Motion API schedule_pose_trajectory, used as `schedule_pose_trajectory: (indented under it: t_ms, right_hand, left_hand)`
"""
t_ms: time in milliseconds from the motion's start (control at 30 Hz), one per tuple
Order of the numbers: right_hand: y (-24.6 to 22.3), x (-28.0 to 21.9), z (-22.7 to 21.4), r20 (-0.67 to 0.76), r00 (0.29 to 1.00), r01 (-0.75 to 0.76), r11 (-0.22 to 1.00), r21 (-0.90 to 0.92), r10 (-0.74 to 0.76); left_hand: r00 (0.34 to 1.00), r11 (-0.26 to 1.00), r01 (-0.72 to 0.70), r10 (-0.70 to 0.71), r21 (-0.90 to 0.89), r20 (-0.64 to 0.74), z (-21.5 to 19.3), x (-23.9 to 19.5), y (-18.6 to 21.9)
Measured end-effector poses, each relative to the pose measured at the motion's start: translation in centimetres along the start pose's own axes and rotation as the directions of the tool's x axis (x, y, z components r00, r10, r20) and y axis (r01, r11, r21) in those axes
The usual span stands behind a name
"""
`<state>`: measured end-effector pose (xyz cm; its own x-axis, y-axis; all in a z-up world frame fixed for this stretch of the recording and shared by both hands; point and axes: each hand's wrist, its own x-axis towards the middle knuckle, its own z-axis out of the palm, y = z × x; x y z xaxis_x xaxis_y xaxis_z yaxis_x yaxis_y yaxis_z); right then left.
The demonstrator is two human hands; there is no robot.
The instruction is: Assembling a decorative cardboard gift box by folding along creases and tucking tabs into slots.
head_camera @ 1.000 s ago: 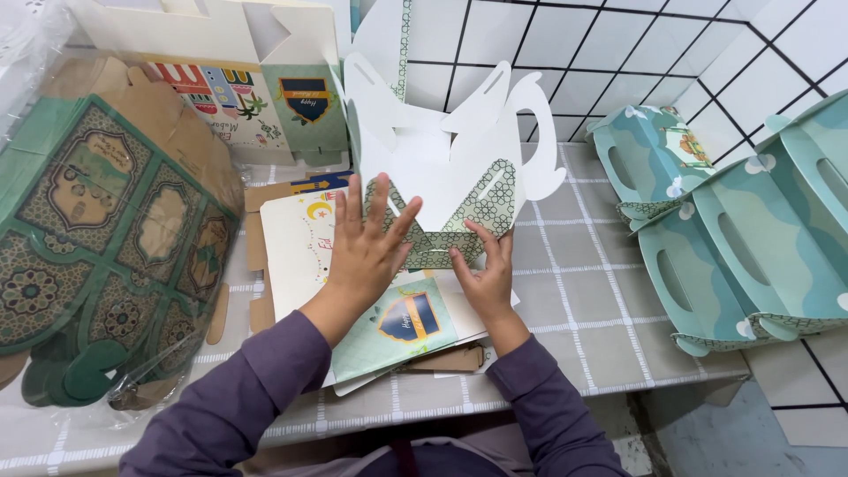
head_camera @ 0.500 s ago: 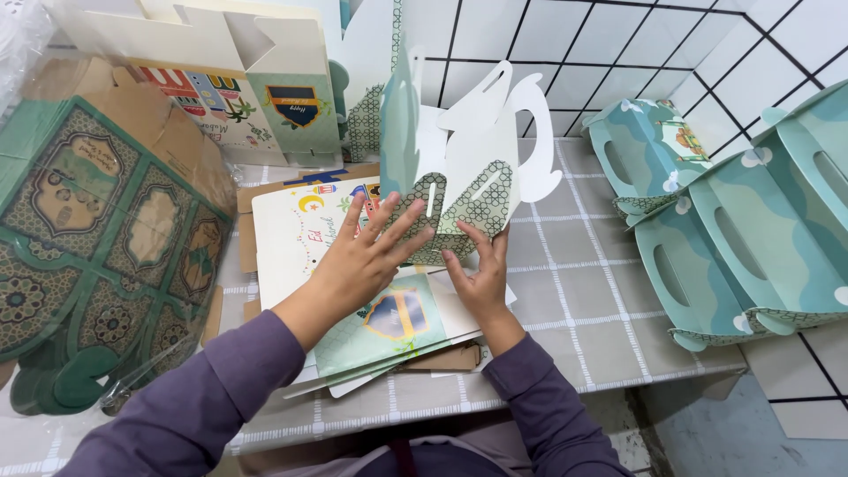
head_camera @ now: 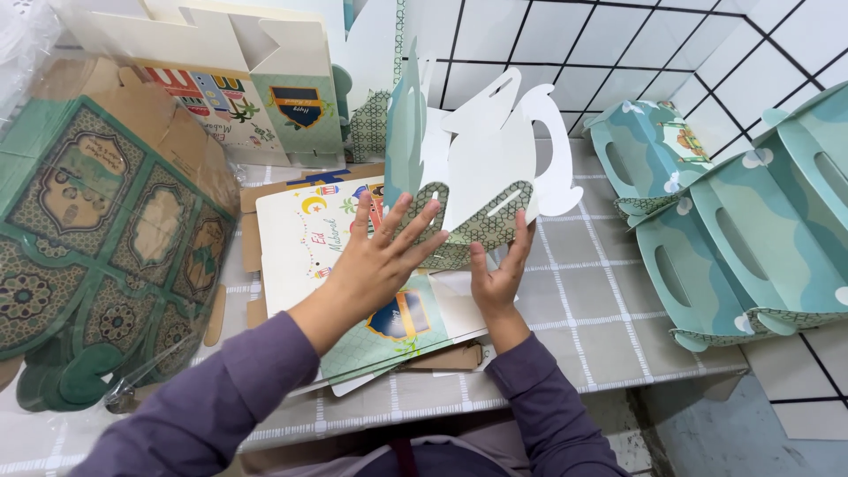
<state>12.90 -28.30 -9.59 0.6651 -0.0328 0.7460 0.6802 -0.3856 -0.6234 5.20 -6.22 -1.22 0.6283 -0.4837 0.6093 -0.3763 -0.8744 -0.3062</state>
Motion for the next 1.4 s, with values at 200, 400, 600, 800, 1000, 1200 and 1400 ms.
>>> schedule_pose_trajectory:
  t_ms: [200, 400, 600, 800, 1000, 1200, 1400]
  right_hand:
    - [0.6, 0.2, -0.1, -0.042, 0.999, -0.026, 1.000, -0.004, 0.026]
    - [1.6, -0.2, 0.2, -0.145, 0.971, -0.165, 0.972, 0.166, 0.189]
    - [7.6, -1.9, 0.1, -0.267, 0.873, -0.318, 0.892, 0.320, 0.407]
    - [4.4, -1.7, 0.3, -0.231, 0.875, -0.300, 0.852, 0.429, 0.425]
    - [3.7, -2.1, 1.2, -0.160, 0.976, -0.126, 0.981, 0.147, 0.149]
    - [2.9, -1.8, 1.6, -0.109, 0.989, -0.096, 0.995, 0.030, 0.099]
    - [1.4, -0.5, 1.5, -0.007, 1.000, 0.007, 0.999, -0.049, -0.008]
  left_hand:
    - [0.973, 0.993, 0.109, -0.100, 0.035, -0.209, 3.6, 0.6, 2.3]
    - [0.944, 0.980, 0.197, -0.196, -0.023, -0.266, 5.6, 0.4, 2.7]
    - [0.923, 0.958, 0.285, -0.282, -0.027, -0.261, 6.0, -0.3, 1.9]
    - [0.928, 0.955, 0.297, -0.290, -0.008, -0.234, 6.2, 0.1, 2.0]
    - [0.958, 0.980, 0.193, -0.197, -0.040, -0.209, 5.6, 0.2, 2.3]
    - [0.972, 0.989, 0.129, -0.141, -0.079, -0.188, 5.2, -0.2, 1.8]
    - [0.906, 0.926, 0.094, -0.232, -0.366, -0.353, 8.5, -1.3, 1.6]
